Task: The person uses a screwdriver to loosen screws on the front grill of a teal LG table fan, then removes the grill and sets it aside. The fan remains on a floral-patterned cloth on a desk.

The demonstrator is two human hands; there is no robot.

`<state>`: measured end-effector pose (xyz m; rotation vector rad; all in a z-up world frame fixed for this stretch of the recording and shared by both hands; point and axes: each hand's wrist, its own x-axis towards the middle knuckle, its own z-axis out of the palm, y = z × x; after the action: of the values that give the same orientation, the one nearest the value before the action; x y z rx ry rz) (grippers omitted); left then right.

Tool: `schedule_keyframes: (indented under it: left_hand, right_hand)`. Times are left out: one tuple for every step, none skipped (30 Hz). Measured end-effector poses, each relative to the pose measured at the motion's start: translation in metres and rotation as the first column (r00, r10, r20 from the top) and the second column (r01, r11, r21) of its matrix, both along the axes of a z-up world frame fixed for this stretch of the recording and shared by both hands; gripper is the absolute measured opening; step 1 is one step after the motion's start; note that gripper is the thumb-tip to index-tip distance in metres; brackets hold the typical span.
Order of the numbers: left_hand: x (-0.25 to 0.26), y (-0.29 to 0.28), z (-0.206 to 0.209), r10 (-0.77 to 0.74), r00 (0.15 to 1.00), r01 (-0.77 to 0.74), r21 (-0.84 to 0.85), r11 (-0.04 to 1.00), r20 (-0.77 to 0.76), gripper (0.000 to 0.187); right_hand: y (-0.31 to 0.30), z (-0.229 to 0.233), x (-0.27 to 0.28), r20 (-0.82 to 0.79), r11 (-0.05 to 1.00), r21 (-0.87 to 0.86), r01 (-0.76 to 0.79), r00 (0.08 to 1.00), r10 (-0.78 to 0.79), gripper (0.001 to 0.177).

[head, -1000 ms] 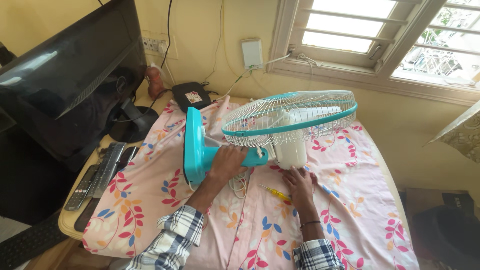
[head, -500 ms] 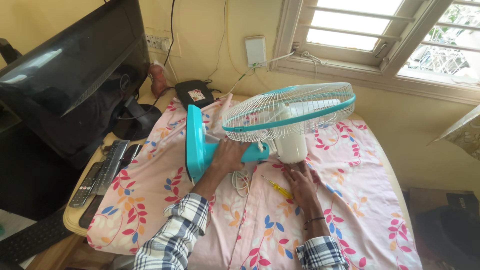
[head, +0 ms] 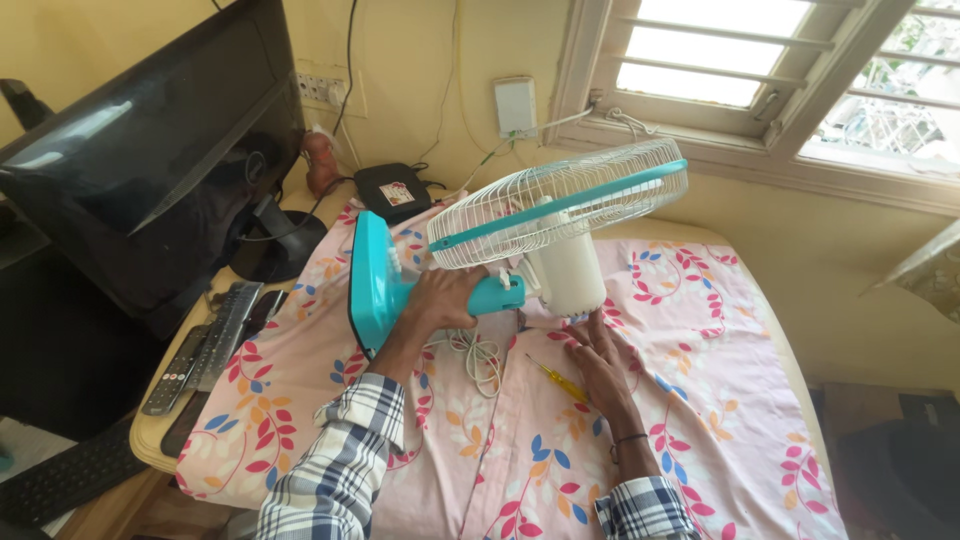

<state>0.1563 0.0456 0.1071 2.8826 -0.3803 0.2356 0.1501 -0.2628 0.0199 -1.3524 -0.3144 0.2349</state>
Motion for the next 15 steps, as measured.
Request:
schedule_keyframes:
  left_hand:
    - [-0.002,0.002,0.002,0.014,1.000,-0.014,-0.008,1.000,0.000,0.080]
    - [-0.005,0.002,0.003,0.023,1.000,-0.023,-0.016,1.000,-0.003,0.083]
    - [-0.006,0.003,0.004,0.032,0.999,-0.032,-0.023,0.999,-0.006,0.085]
    - [-0.007,0.003,0.005,0.038,0.999,-0.039,-0.022,0.999,-0.029,0.085]
    - [-0.008,0.004,0.006,0.044,0.998,-0.045,-0.020,0.999,-0.052,0.085]
    - [-0.009,0.005,0.007,0.050,0.996,-0.052,-0.016,0.999,-0.076,0.085]
    - [-0.009,0.004,0.008,0.053,0.996,-0.055,-0.018,0.998,-0.075,0.085]
    - [-0.010,0.002,0.007,0.051,0.996,-0.053,-0.021,0.998,-0.076,0.086]
    - [-0.011,0.001,0.006,0.049,0.996,-0.051,-0.024,0.998,-0.077,0.087]
    - [-0.010,-0.002,0.006,0.031,0.999,-0.032,-0.026,0.999,-0.040,0.088]
    - [-0.010,-0.004,0.005,0.013,1.000,-0.013,-0.028,1.000,-0.003,0.088]
    - [-0.010,-0.007,0.004,-0.003,0.999,0.004,-0.032,0.999,0.034,0.089]
    - [-0.009,-0.009,0.003,0.006,1.000,-0.006,-0.021,1.000,-0.001,0.090]
    - [-0.009,-0.011,0.002,0.021,0.999,-0.021,-0.009,1.000,-0.033,0.091]
    - [-0.008,-0.012,0.002,0.036,0.997,-0.036,0.003,0.999,-0.066,0.091]
  right_hand:
    - [0.002,0.002,0.001,0.009,1.000,-0.028,0.007,1.000,-0.007,0.094]
    - [0.004,0.004,0.000,0.014,0.998,-0.056,0.020,1.000,-0.019,0.095]
    - [0.005,0.005,0.000,0.039,0.997,-0.073,0.024,0.999,-0.021,0.095]
    - [0.005,0.006,0.000,0.064,0.995,-0.091,0.029,0.998,-0.023,0.095]
    - [0.005,0.007,0.001,0.089,0.994,-0.109,0.034,0.996,-0.024,0.095]
    - [0.007,0.008,0.002,0.082,0.994,-0.102,0.029,0.996,-0.020,0.095]
    - [0.007,0.008,0.003,0.076,0.995,-0.095,0.024,0.997,-0.017,0.096]
    - [0.006,0.007,0.003,0.068,0.996,-0.088,0.024,0.998,-0.018,0.096]
    - [0.007,0.005,0.003,0.069,0.998,-0.070,0.011,0.998,-0.006,0.095]
    - [0.007,0.003,0.003,0.072,0.999,-0.051,0.003,0.997,0.000,0.094]
    - [0.006,0.001,0.003,0.076,0.999,-0.031,-0.005,0.997,0.007,0.093]
    - [0.004,-0.001,0.003,0.047,1.000,-0.024,-0.010,0.999,0.011,0.092]
    - [0.002,-0.002,0.004,0.019,1.000,-0.017,-0.015,1.000,0.016,0.091]
    - [0.003,-0.004,0.005,-0.008,1.000,-0.008,-0.026,1.000,0.025,0.089]
    - [0.001,-0.005,0.005,-0.004,0.999,0.000,-0.037,0.999,0.037,0.090]
